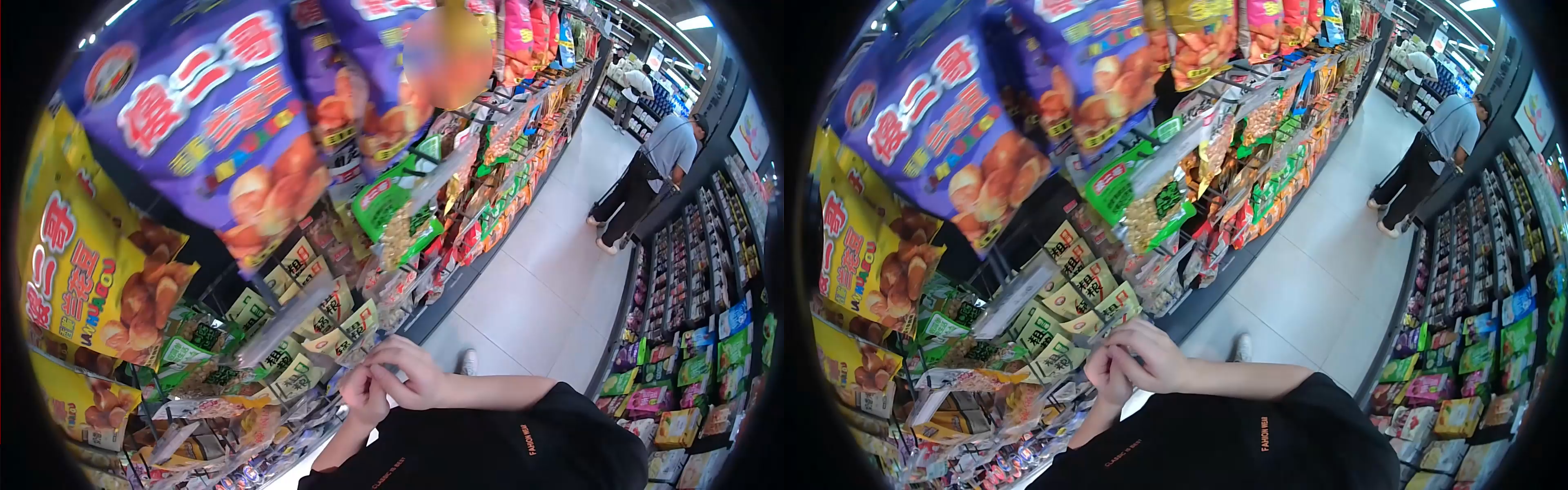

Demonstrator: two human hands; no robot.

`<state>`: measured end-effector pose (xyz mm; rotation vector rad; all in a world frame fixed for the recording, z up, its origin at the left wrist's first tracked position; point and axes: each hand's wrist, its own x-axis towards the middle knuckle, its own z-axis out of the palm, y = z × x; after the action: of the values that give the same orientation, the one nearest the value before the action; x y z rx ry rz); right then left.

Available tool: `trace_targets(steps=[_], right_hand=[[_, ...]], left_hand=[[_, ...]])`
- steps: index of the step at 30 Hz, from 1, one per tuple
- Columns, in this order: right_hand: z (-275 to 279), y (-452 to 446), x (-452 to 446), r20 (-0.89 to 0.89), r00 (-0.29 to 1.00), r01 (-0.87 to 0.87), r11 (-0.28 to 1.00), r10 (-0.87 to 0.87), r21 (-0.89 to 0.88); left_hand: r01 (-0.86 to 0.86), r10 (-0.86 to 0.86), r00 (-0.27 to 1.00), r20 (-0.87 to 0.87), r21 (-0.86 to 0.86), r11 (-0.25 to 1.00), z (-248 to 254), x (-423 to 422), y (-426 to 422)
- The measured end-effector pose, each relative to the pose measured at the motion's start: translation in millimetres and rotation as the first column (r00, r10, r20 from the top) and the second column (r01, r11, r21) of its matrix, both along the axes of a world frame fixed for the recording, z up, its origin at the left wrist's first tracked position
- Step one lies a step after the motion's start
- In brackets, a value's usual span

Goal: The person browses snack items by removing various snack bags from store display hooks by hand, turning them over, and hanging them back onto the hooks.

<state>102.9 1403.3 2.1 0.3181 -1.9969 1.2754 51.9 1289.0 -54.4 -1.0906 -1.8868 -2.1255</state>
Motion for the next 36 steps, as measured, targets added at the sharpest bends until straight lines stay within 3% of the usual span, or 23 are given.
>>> trace_targets(steps=[1,3,5,8,11,13,15,19,21,23,27,31,33,36], right_hand=[[-2,11,4,-0.010,1.000,-0.005,1.000,0.005,-0.006],[-7,35,14,0.019,1.000,0.007,0.996,-0.006,-0.087],[-7,63,27,0.022,1.000,-0.009,0.995,0.012,-0.095],[-3,110,49,0.074,0.994,-0.062,0.980,0.077,-0.189],[-14,162,63,0.012,1.000,-0.018,0.977,0.021,-0.213],[-22,201,79,0.122,0.992,0.044,0.945,-0.004,-0.324],[-21,242,94,0.082,0.991,0.124,0.955,-0.106,-0.270],[-28,305,129,0.207,0.975,0.138,0.948,-0.079,-0.287],[-31,328,145,0.291,0.956,0.168,0.894,-0.044,-0.415],[-35,347,154,0.272,0.962,0.138,0.897,-0.021,-0.420],[-43,367,166,0.337,0.942,0.196,0.801,0.008,-0.566],[-45,387,171,0.376,0.926,0.237,0.810,-0.023,-0.536],[-53,401,171,0.390,0.920,0.246,0.817,-0.027,-0.522],[-59,422,165,0.464,0.884,0.314,0.798,-0.049,-0.515]], left_hand=[[-0.005,0.005,1.000,-0.010,-0.006,1.000,0,4,9],[0.029,-0.034,0.979,0.202,0.027,0.999,-2,16,30],[0.001,-0.002,0.983,0.186,0.007,1.000,5,29,54],[0.089,-0.114,0.924,0.366,0.084,0.992,8,47,96],[0.097,-0.105,0.914,0.392,0.039,0.994,4,59,144],[0.095,-0.077,0.894,0.441,-0.018,0.995,2,62,172],[0.086,-0.059,0.875,0.480,-0.034,0.996,4,65,204],[0.034,-0.018,0.862,0.506,-0.022,0.999,19,71,263],[0.048,-0.072,0.907,0.416,0.068,0.997,22,70,293],[0.127,-0.119,0.936,0.330,-0.005,0.992,41,66,317],[0.142,-0.124,0.908,0.400,-0.017,0.990,63,35,350],[0.025,-0.020,0.911,0.412,-0.006,1.000,61,-19,381],[-0.138,0.140,0.958,0.251,-0.026,0.990,58,-36,404],[-0.229,0.215,0.960,0.182,0.060,0.972,56,-55,434]])
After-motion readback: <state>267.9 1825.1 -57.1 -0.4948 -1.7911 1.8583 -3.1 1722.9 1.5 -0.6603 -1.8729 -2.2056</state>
